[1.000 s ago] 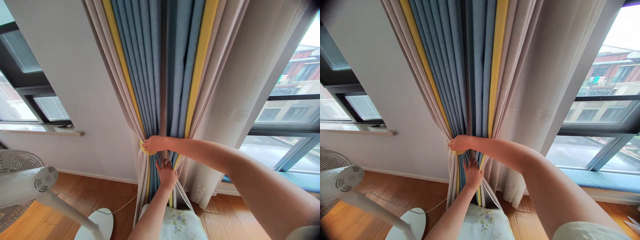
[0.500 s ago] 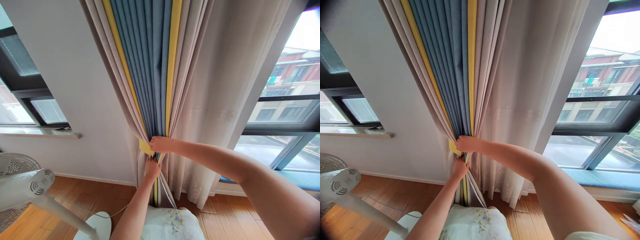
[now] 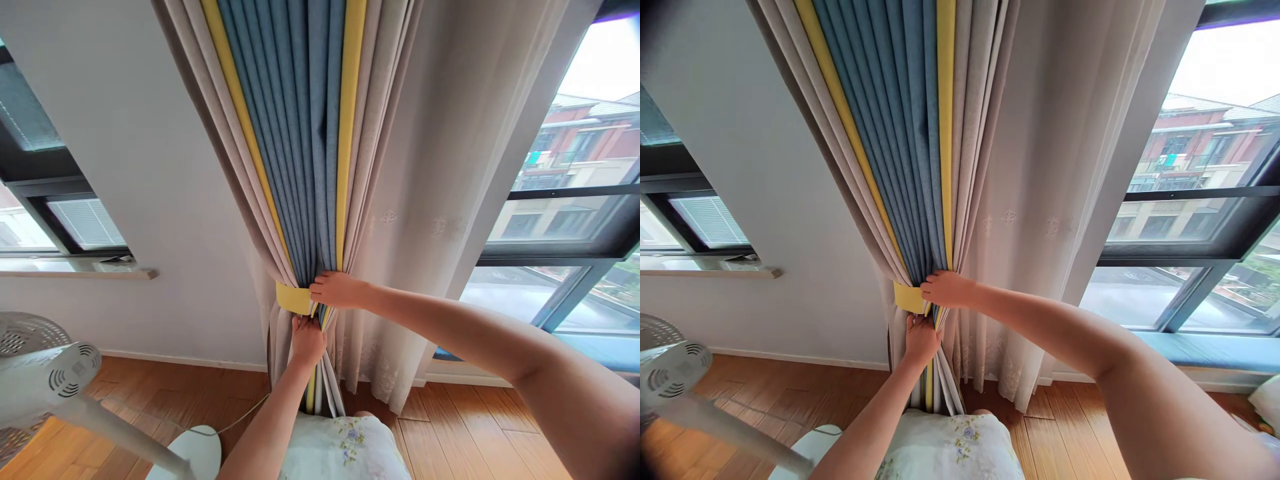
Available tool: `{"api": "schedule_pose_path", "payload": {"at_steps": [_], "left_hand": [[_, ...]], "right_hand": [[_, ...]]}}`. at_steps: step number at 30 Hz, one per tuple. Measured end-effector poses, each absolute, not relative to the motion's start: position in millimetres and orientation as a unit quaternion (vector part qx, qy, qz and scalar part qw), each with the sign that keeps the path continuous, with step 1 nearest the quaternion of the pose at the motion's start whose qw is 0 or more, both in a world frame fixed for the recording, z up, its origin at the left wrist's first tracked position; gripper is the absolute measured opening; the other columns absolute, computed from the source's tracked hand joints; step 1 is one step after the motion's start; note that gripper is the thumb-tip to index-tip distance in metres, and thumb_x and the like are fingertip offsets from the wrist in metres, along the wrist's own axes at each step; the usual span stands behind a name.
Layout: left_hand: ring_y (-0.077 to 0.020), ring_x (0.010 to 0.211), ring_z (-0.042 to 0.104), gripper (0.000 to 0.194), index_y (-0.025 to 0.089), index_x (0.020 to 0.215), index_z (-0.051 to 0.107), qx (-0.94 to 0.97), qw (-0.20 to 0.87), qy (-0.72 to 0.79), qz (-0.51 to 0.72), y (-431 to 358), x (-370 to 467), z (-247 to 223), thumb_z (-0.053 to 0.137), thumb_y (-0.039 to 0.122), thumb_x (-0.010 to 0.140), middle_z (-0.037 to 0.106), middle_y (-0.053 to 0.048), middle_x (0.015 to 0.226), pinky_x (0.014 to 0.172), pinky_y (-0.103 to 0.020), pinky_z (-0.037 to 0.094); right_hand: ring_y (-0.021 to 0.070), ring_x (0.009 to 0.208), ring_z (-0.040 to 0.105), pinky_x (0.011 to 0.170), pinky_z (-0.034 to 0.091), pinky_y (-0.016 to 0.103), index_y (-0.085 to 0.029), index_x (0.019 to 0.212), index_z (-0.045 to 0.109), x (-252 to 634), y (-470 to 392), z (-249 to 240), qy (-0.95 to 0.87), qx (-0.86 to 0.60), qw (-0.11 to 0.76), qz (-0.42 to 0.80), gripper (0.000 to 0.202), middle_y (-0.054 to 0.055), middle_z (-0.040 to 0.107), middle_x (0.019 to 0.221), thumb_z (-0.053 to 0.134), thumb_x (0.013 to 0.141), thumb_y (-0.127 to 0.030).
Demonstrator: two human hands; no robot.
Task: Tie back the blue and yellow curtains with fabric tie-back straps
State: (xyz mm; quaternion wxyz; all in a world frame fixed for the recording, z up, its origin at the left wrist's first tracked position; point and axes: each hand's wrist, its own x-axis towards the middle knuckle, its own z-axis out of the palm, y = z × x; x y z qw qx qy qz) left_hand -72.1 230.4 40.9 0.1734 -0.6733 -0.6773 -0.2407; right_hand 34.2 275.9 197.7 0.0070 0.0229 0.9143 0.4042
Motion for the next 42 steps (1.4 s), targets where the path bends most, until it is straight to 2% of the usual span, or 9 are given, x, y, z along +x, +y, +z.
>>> {"api": "schedule_pose_path", "payload": {"at_steps": [6,10,19,25,29,32,35,38,42], "left_hand": [[-0.0251,0.095,0.050,0.021,0.014,0.083,0.062,-0.671,0.198,-0.674,-0.238,213.2,-66.2,46.9,0.045,0.024,0.075,0.063,-0.010,0.078,0.098,-0.045,0.020],[-0.0246,0.095,0.052,0.027,0.012,0.091,0.061,-0.699,0.212,-0.646,-0.222,216.6,-73.5,46.9,0.045,0.026,0.075,0.064,-0.011,0.082,0.101,-0.043,0.017],[-0.0198,0.087,0.057,0.021,0.014,0.084,0.062,-0.761,0.229,-0.574,-0.197,233.7,-99.7,50.9,0.043,0.018,0.076,0.065,-0.010,0.079,0.095,-0.035,0.031],[-0.0195,0.077,0.056,0.017,0.018,0.072,0.061,-0.771,0.195,-0.575,-0.191,227.6,-100.1,58.8,0.044,0.019,0.074,0.063,-0.007,0.070,0.090,-0.036,0.033],[-0.0241,0.090,0.050,0.017,0.018,0.077,0.061,-0.713,0.200,-0.629,-0.236,213.4,-91.9,62.7,0.047,0.026,0.074,0.059,-0.009,0.081,0.089,-0.041,0.032],[-0.0251,0.090,0.048,0.018,0.018,0.082,0.061,-0.667,0.198,-0.676,-0.242,203.4,-85.3,64.5,0.049,0.027,0.072,0.056,-0.009,0.084,0.087,-0.043,0.033],[-0.0281,0.104,0.043,0.020,0.020,0.087,0.062,-0.638,0.212,-0.695,-0.256,196.7,-81.4,64.4,0.051,0.028,0.072,0.054,-0.010,0.103,0.095,-0.049,0.024],[-0.0341,0.123,0.023,0.022,0.023,0.090,0.063,-0.612,0.236,-0.707,-0.264,193.1,-80.8,63.5,0.054,0.029,0.070,0.042,-0.008,0.127,0.098,-0.059,0.009],[-0.0364,0.127,0.011,0.025,0.026,0.092,0.063,-0.622,0.242,-0.698,-0.260,192.9,-83.7,68.5,0.056,0.031,0.069,0.034,-0.004,0.135,0.097,-0.062,0.006]], "right_hand": [[0.0166,0.076,0.050,0.069,0.034,0.031,-0.015,0.081,0.057,9.2,265.7,186.4,0.922,0.079,-0.003,0.379,0.012,0.005,0.058,0.081,0.045,0.081,-0.013],[0.0160,0.075,0.051,0.065,0.033,0.029,-0.016,0.081,0.057,3.4,267.6,188.0,0.924,0.011,0.019,0.382,0.011,0.004,0.059,0.082,0.046,0.080,-0.013],[0.0148,0.080,0.051,0.072,0.034,0.028,-0.014,0.086,0.056,22.8,276.5,187.0,0.905,-0.093,0.025,0.415,0.015,0.004,0.057,0.085,0.043,0.081,-0.009],[0.0149,0.079,0.051,0.074,0.037,0.030,-0.015,0.083,0.055,38.7,275.7,185.5,0.918,-0.037,0.018,0.394,0.013,0.005,0.055,0.088,0.044,0.080,-0.007],[0.0180,0.079,0.052,0.060,0.040,0.028,-0.017,0.084,0.056,31.1,268.8,185.4,0.930,0.135,0.001,0.342,0.012,0.007,0.057,0.084,0.046,0.079,-0.012],[0.0192,0.077,0.055,0.061,0.041,0.029,-0.017,0.087,0.057,21.2,265.0,184.0,0.922,0.226,-0.022,0.313,0.015,0.007,0.060,0.078,0.045,0.079,-0.013],[0.0193,0.073,0.058,0.065,0.041,0.030,-0.016,0.083,0.059,13.8,262.0,184.1,0.922,0.246,-0.034,0.298,0.014,0.007,0.063,0.073,0.046,0.078,-0.013],[0.0196,0.069,0.059,0.061,0.042,0.028,-0.015,0.079,0.060,8.3,260.0,186.5,0.928,0.244,-0.002,0.283,0.011,0.006,0.064,0.071,0.050,0.076,-0.015],[0.0209,0.068,0.060,0.057,0.042,0.028,-0.012,0.072,0.062,0.8,262.8,188.0,0.931,0.255,0.047,0.258,0.018,0.010,0.064,0.069,0.048,0.080,-0.021]]}}
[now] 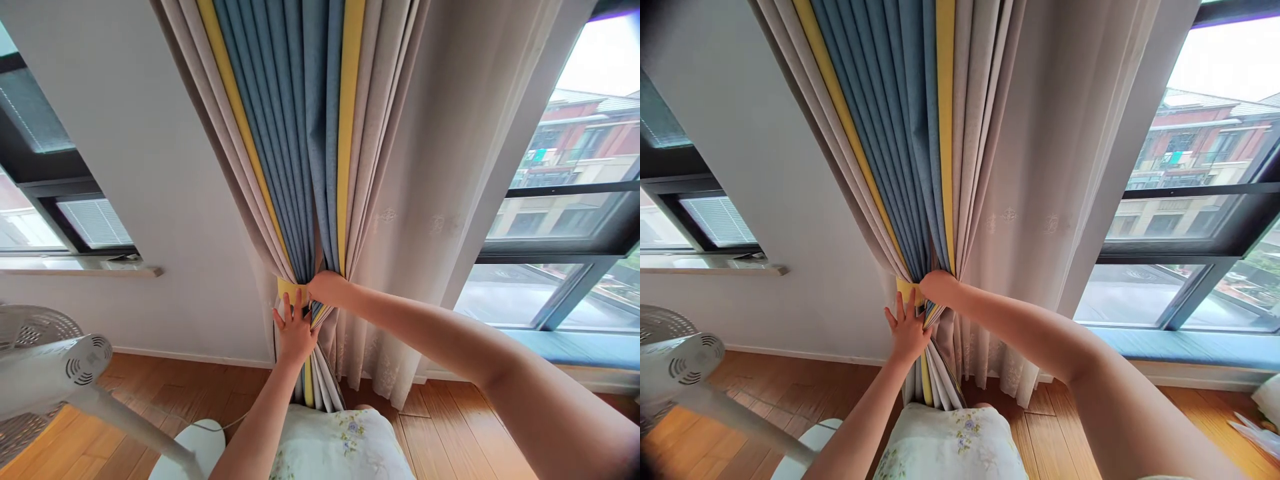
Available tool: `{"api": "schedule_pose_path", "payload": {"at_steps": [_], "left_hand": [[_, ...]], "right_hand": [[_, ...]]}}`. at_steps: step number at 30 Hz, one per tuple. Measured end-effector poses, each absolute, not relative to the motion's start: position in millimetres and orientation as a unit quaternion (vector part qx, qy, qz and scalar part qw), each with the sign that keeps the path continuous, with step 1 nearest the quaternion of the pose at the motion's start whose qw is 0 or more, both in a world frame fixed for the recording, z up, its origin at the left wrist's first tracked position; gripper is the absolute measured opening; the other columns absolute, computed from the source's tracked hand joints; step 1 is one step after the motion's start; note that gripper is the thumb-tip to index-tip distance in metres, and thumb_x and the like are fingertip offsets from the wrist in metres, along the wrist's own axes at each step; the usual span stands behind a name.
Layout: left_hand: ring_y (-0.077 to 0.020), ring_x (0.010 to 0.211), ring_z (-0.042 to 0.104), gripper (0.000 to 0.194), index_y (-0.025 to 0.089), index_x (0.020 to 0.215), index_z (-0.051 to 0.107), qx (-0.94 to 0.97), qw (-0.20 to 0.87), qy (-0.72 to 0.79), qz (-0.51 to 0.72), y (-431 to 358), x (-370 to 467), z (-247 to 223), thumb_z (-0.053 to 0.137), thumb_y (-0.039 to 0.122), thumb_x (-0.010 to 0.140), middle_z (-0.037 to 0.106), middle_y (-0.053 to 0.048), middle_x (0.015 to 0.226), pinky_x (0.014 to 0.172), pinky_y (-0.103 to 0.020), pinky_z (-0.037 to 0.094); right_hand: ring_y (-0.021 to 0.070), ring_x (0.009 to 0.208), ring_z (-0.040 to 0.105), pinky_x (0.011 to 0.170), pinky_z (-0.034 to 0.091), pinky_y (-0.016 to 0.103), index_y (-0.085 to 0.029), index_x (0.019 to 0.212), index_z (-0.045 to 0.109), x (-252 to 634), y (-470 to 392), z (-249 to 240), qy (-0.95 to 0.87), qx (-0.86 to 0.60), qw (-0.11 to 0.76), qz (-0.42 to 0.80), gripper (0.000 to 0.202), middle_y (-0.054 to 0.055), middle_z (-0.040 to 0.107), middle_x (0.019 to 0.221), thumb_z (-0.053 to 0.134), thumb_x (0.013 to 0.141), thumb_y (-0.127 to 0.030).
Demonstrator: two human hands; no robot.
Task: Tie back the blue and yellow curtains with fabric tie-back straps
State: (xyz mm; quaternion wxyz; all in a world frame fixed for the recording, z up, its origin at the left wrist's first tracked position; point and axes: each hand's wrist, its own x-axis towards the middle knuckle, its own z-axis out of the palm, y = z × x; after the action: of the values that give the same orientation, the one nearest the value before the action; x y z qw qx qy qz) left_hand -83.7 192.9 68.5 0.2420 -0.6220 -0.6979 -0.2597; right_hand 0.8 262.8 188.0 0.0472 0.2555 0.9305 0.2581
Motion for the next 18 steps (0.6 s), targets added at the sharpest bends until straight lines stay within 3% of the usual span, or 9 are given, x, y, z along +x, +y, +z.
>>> {"api": "schedule_pose_path", "payload": {"at_steps": [6,12,18], "left_hand": [[-0.0329,0.128,0.013,0.022,0.021,0.086,0.065,-0.672,0.277,-0.647,-0.228,206.3,-92.6,91.4,0.055,0.030,0.068,0.031,-0.006,0.136,0.101,-0.056,0.005],[-0.0284,0.110,0.036,0.034,0.019,0.097,0.061,-0.673,0.272,-0.653,-0.216,223.1,-97.4,104.2,0.056,0.033,0.066,0.051,-0.010,0.107,0.103,-0.051,0.006],[-0.0266,0.094,0.042,0.039,0.015,0.098,0.060,-0.693,0.238,-0.653,-0.192,225.3,-101.7,110.0,0.057,0.033,0.064,0.052,-0.010,0.091,0.092,-0.042,0.028]], "right_hand": [[0.0190,0.069,0.061,0.057,0.042,0.026,-0.015,0.086,0.059,3.0,274.6,175.6,0.935,0.281,-0.013,0.217,0.018,0.008,0.065,0.075,0.042,0.083,-0.022],[0.0164,0.072,0.061,0.058,0.039,0.023,-0.017,0.091,0.050,3.8,279.9,162.2,0.939,0.303,-0.107,0.124,0.013,0.004,0.064,0.080,0.044,0.080,-0.015],[0.0159,0.073,0.060,0.057,0.040,0.023,-0.016,0.096,0.048,-8.3,280.5,155.7,0.907,0.392,-0.141,0.068,0.019,0.005,0.064,0.080,0.045,0.077,-0.015]]}}
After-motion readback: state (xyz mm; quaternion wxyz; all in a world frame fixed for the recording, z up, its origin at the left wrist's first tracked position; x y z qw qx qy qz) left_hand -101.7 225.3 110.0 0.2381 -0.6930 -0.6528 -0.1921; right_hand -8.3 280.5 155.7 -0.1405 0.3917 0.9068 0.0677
